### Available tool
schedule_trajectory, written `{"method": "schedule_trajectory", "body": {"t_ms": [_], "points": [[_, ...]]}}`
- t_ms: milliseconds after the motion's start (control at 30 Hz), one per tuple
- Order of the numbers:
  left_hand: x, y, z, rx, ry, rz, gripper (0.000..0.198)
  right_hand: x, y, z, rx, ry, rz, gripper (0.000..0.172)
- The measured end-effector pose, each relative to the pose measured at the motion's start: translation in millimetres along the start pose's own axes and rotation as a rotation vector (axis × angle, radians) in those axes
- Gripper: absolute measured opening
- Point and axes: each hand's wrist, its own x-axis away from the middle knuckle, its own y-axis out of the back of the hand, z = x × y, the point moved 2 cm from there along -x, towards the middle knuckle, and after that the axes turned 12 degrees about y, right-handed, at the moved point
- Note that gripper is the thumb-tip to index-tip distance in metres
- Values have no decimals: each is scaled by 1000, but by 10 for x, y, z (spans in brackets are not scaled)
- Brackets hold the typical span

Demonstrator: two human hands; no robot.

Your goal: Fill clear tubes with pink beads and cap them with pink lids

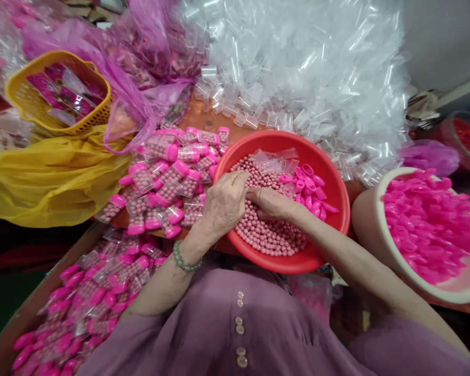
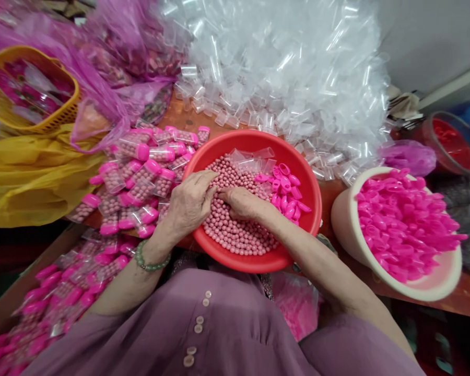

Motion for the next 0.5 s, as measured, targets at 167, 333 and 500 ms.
{"method": "schedule_trajectory", "body": {"t_ms": [167, 333, 500], "points": [[-4, -2, 11, 45, 10, 4, 36, 50, 27, -124, -406, 34, -167, 29], [1, 144, 70, 290, 51, 140, 40, 173, 187, -123, -690, 84, -395, 43], [-28, 263, 1, 499, 93, 384, 49, 282, 269, -68, -878, 102, -479, 52]]}}
